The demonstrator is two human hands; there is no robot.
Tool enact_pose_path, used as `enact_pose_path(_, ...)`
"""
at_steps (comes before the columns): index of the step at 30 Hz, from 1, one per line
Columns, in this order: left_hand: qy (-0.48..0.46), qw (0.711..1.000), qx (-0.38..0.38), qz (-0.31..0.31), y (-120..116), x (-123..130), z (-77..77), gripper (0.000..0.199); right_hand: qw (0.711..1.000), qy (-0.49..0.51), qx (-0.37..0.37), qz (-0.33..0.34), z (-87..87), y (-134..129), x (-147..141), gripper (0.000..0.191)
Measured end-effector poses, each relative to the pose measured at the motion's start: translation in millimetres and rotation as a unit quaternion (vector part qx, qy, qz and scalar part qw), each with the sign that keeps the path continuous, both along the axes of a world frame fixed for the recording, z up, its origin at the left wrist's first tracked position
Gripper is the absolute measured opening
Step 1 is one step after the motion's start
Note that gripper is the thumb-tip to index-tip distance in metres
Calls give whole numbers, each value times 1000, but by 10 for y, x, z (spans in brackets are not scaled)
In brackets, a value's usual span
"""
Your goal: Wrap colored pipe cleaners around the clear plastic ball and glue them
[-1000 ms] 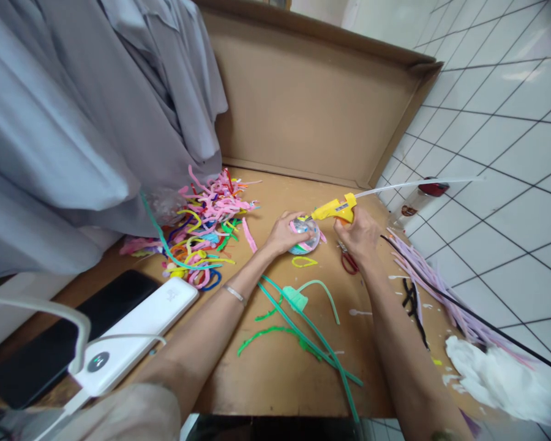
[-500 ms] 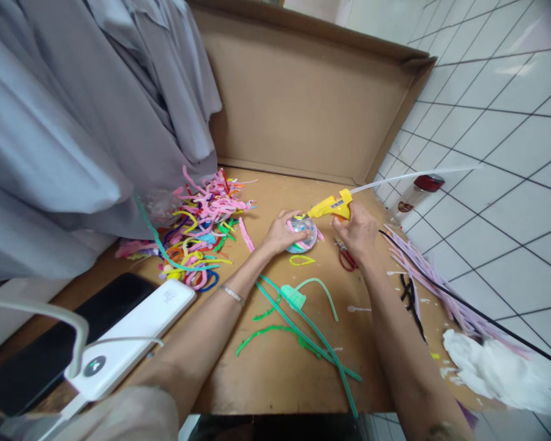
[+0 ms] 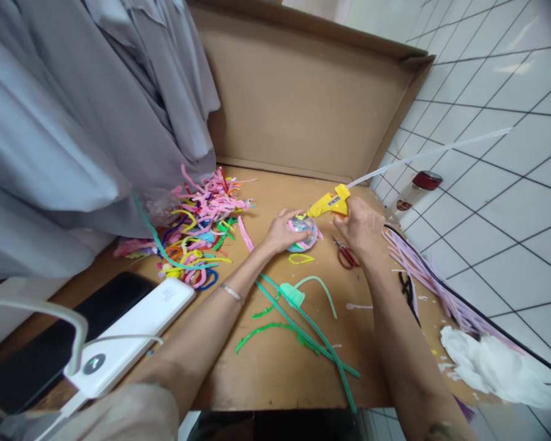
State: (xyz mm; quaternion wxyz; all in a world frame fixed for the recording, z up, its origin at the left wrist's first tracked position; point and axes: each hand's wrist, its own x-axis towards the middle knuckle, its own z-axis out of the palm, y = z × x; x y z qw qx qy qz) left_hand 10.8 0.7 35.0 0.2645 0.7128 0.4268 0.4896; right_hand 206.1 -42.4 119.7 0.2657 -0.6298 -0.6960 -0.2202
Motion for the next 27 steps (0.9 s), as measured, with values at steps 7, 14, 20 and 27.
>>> enact_pose_path(7,0,1000,5,10,1,17,-17,58,1000,-10,-21,-16,66,-58,-42,22)
enact_pose_path(14,-9,1000,2,1,10,19,-36,59,1000,-9,-2,-10,20,-33,-43,23)
enact_pose_path(20,-7,1000,-3,-1,0,13,-18,59,1000,-6,-16,-3,43,-30,-24,20)
enact_pose_path(27,-4,1000,-1,-3,-8,5,7,58,1000,-9,-25,-3,88,-59,-17,19)
